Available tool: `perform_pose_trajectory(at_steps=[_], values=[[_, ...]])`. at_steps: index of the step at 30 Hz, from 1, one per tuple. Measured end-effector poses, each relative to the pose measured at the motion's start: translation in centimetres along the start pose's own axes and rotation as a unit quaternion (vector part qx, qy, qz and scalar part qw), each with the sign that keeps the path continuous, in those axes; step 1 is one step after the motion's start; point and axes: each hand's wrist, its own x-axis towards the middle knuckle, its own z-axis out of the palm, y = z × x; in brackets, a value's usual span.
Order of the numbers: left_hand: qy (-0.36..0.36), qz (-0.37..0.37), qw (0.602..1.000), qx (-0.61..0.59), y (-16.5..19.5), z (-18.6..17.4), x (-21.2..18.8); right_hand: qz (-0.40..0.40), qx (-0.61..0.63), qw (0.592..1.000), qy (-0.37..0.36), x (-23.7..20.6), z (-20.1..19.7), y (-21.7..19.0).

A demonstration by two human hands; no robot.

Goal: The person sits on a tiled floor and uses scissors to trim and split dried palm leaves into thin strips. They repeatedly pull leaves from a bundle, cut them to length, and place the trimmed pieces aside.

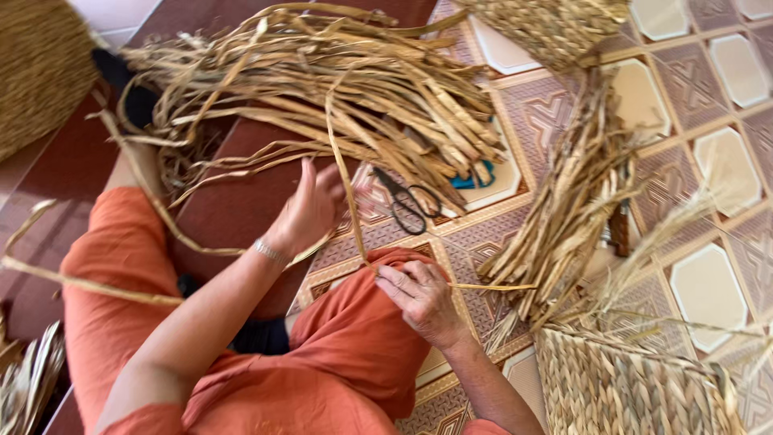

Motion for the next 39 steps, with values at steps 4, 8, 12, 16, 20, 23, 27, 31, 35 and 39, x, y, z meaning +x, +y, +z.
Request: perform_pose_trajectory(at_steps=[4, 8, 12, 16, 20, 23, 27, 31, 35, 39], values=[[0.128, 0.166, 0.976, -0.063, 4.7, -3.7, -0.2, 0.069, 0.065, 0.986, -0.136, -0.8, 0.9, -1.6], [0.206, 0.221, 0.951, -0.057, 7.2, -7.0, -1.5, 0.087, 0.196, 0.932, -0.292, -3.0, 2.0, -4.9], [0.223, 0.154, 0.961, 0.060, 6.5, -8.0, -2.5, 0.097, 0.360, 0.901, -0.221, -2.3, 3.4, -3.2], [0.168, 0.146, 0.973, 0.057, 4.7, -8.0, -2.9, 0.367, 0.239, 0.882, -0.174, 1.3, 7.3, 4.7], [0.147, 0.150, 0.977, 0.050, 3.7, -8.0, -3.6, 0.378, 0.076, 0.898, -0.212, 4.2, 12.4, 11.8], [0.142, 0.157, 0.976, 0.040, 3.7, -8.0, -4.1, 0.385, -0.006, 0.886, -0.258, 4.8, 15.6, 14.0], [0.138, 0.157, 0.978, 0.027, 4.4, -8.1, -4.5, 0.426, -0.046, 0.854, -0.293, 5.0, 17.1, 15.1], [0.151, 0.130, 0.980, 0.002, 4.5, -8.2, -4.6, 0.412, -0.066, 0.862, -0.287, 5.0, 17.0, 15.8], [0.138, 0.113, 0.984, -0.024, 3.9, -8.5, -4.8, 0.377, -0.084, 0.869, -0.310, 5.0, 17.3, 16.0], [0.140, 0.108, 0.983, -0.043, 3.5, -9.0, -5.0, 0.391, -0.076, 0.859, -0.323, 4.6, 17.4, 15.7]])
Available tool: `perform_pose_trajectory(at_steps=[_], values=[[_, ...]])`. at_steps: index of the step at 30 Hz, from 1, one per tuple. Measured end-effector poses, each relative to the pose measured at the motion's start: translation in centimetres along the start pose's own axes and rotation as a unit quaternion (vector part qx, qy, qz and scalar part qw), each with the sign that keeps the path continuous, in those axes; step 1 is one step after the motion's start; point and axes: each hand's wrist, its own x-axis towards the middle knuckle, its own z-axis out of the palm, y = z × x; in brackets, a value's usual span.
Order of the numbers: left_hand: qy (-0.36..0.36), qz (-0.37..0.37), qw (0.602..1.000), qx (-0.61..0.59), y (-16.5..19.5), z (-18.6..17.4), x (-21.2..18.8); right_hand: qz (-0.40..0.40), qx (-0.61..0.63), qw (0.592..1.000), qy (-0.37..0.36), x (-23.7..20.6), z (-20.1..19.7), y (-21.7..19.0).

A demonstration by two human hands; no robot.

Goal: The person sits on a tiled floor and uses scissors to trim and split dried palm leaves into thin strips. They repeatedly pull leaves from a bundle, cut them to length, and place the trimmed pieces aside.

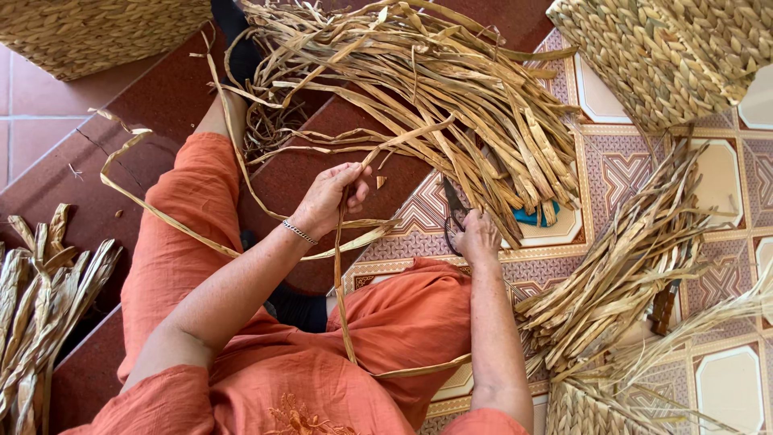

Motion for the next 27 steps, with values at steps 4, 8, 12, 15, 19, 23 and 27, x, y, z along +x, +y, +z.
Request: perform_pose_trajectory(at_steps=[4, 8, 12, 15, 19, 23, 27], values=[[0.005, -0.009, 1.000, -0.004, 0.1, -0.8, -0.1, -0.124, 0.090, 0.979, 0.137, -0.8, -0.8, -0.5], [0.018, 0.000, 1.000, 0.001, 0.0, -1.7, -0.2, 0.036, 0.361, 0.932, 0.004, -1.8, -2.7, -2.3], [0.028, 0.009, 1.000, 0.001, -0.2, -2.5, -0.2, -0.094, 0.494, 0.864, -0.038, -3.9, -4.3, -4.6], [0.023, 0.026, 0.999, 0.001, -0.3, -2.9, -0.3, -0.202, 0.512, 0.827, -0.108, -4.7, -4.9, -7.3], [0.031, 0.040, 0.999, 0.012, 0.1, -3.6, -0.7, -0.297, 0.461, 0.833, -0.069, -4.0, -5.1, -11.8], [0.058, 0.042, 0.996, 0.046, 0.8, -4.4, -1.4, -0.301, 0.404, 0.864, 0.024, -3.6, -5.6, -14.7], [0.058, 0.058, 0.996, 0.041, 1.4, -5.1, -2.0, -0.295, 0.374, 0.877, 0.052, -3.5, -6.4, -16.1]])
